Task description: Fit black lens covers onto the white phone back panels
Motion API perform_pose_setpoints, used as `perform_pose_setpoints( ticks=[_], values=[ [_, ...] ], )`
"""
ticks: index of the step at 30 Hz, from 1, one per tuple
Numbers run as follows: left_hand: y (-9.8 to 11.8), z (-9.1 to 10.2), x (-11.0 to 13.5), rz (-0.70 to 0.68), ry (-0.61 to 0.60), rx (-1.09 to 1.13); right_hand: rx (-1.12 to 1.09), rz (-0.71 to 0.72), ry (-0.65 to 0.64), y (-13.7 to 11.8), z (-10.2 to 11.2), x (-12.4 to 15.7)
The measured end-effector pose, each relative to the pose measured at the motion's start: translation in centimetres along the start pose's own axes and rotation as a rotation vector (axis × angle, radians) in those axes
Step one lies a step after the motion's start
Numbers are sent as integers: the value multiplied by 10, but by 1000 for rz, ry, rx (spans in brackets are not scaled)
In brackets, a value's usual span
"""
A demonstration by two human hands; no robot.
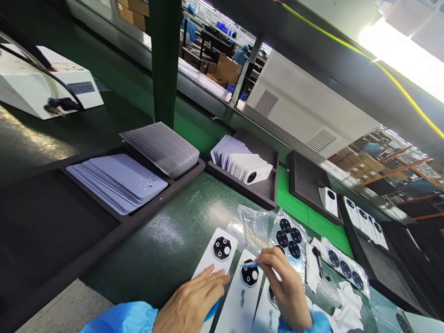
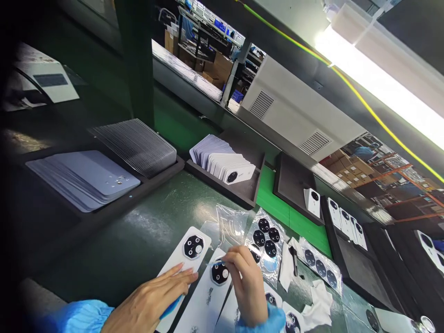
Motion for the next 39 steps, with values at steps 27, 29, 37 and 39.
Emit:
perform_pose_setpoints(
  ticks=[27, 29, 37, 39],
  values=[
    [-23, -3, -6, 344, -2, 274, 17, -472, 59, 39, 12, 40],
    [-13, 2, -12, 223, 42, 220, 95, -399, 41, 33, 4, 28],
    [5, 3, -15, -7, 78, -29, 525, 44, 71, -24, -50, -35],
    [1, -1, -12, 20, 46, -25, 573, 101, 61, -30, -58, -39]
  ],
)
Point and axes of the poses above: each hand's wrist, its own x-axis away from the middle knuckle, its own z-axis out of the back of the hand, y = z × x, the point moved 8 cm from there along -x, towards the middle knuckle, and after that the axes turned 15 degrees about x, right-handed, at the moved point
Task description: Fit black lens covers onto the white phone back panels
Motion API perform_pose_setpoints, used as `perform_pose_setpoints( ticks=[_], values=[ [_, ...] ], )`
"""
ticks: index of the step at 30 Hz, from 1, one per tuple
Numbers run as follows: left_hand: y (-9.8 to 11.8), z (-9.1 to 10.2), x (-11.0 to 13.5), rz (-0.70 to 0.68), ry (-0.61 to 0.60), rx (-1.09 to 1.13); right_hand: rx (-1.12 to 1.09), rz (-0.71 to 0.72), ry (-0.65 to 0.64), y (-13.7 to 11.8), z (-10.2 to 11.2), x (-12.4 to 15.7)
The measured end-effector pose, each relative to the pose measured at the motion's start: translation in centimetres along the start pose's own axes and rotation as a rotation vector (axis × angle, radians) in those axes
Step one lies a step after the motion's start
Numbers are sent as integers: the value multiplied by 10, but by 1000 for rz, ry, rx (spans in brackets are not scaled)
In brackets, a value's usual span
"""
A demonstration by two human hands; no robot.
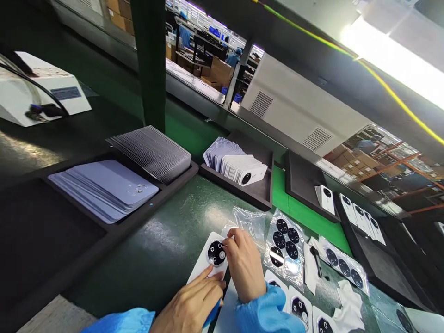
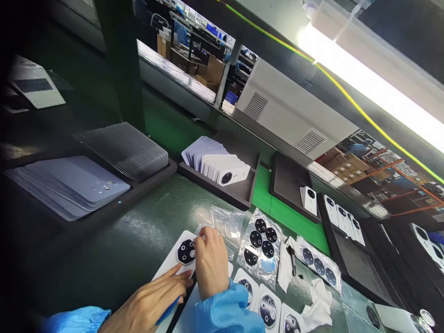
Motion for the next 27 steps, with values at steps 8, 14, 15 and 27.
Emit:
perform_pose_setpoints(
  ticks=[8, 14, 15, 27],
  values=[
    [-6, -6, 5, 59, -2, 77, 116, 192, -32, -16, 1, -6],
    [-6, -6, 6, 66, 38, 82, 170, 315, -23, -30, 5, -14],
    [-6, -6, 5, 60, 35, 76, 172, 340, -17, -34, 6, -15],
    [-8, -10, 7, 84, -36, 102, 38, 302, -59, -22, 0, -25]
  ],
)
Point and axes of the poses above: each hand's wrist, its own x-axis away from the middle knuckle, its own z-axis out of the back of the hand, y = z × x, the point moved 8 cm from there along -x, towards the middle knuckle, and after that the axes turned 15 degrees about x, right-handed, at the moved point
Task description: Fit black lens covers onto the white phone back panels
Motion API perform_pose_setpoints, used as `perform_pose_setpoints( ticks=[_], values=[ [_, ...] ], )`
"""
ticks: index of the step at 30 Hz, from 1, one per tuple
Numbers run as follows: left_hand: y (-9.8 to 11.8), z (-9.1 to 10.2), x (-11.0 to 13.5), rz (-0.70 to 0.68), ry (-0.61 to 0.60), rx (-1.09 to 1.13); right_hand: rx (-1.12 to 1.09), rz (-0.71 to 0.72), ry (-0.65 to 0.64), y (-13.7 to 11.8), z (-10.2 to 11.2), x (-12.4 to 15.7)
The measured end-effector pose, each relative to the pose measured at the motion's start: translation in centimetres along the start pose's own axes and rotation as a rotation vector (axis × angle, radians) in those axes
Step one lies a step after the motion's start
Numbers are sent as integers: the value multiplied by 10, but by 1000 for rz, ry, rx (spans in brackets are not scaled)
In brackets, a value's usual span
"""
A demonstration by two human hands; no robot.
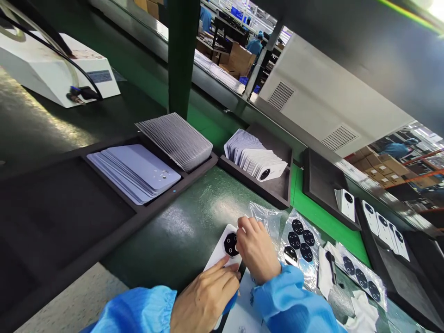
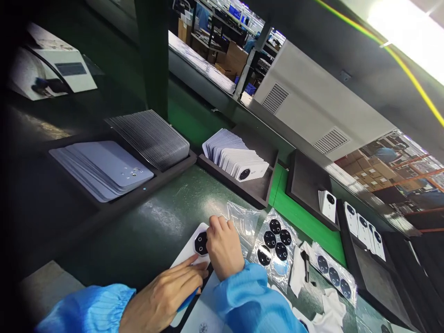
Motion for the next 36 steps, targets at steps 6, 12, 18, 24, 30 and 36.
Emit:
perform_pose_setpoints(
  ticks=[6, 12, 18, 24, 30, 36],
  values=[
    [1, 2, -1, 23, 8, -6, -208, -164, -6, 21, -13, 6],
    [0, 2, 1, 7, 8, -12, -397, -272, -56, 32, -25, 9],
    [1, 2, 0, -8, 2, -25, -520, -346, -120, 54, -38, 9],
    [0, 2, 1, 1, -5, -23, -485, -404, -53, 59, -21, 27],
    [-1, 2, 0, 0, -3, -24, -210, -232, 12, 10, 5, 39],
    [0, 6, -3, 25, 45, 6, -142, -242, -6, 5, -1, 40]
  ],
)
Point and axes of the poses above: each hand's wrist, its own x-axis away from the middle knuckle, its own z-axis out of the back of the hand, y = z × x, the point moved 8 cm from there along -x, towards the middle knuckle, and after that the axes turned 15 degrees about x, right-handed, at the moved point
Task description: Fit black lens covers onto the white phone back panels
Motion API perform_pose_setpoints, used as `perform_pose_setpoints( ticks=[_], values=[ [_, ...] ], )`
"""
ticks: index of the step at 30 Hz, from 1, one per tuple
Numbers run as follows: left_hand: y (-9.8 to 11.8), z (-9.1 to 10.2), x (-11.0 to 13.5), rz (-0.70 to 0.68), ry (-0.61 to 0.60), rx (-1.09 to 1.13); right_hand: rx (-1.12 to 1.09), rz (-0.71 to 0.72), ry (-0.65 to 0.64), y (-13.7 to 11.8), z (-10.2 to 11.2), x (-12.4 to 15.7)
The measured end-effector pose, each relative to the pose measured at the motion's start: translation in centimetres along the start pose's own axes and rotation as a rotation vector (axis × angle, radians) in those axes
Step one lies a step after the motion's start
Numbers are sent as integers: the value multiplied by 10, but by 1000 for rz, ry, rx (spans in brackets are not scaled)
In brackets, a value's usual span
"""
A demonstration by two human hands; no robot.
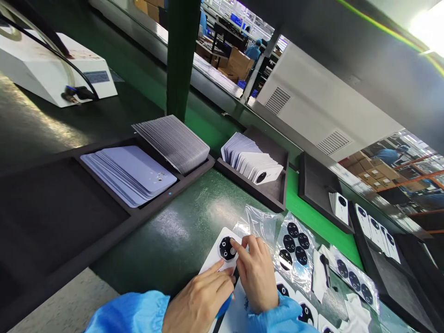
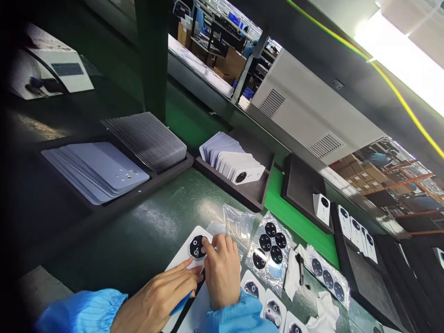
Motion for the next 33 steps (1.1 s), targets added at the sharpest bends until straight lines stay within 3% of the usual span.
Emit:
perform_pose_setpoints(
  ticks=[4, 12, 18, 21, 25, 33],
  values=[
    [1, 0, -2, -4, 0, 16, -39, -27, -3, 2, -4, -1],
    [2, -2, 0, -7, -18, -4, -448, -258, -147, 17, -24, -13],
    [0, -2, 2, -19, -34, -25, -499, -303, -162, 32, -21, -12],
    [1, -2, 2, -44, -30, -35, -463, -299, -95, 35, -9, -5],
    [2, -2, 2, -59, -19, -38, -252, -181, 20, 22, 7, 4],
    [3, -1, -2, -58, -45, -36, -11, -105, 12, 8, -1, 8]
  ],
)
Point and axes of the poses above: each hand's wrist, its own x-axis away from the middle knuckle, its own z-axis out of the back of the hand, y = z × x, the point moved 8 cm from there along -x, towards the middle knuckle, and after that the axes turned 15 degrees about x, right-handed, at the moved point
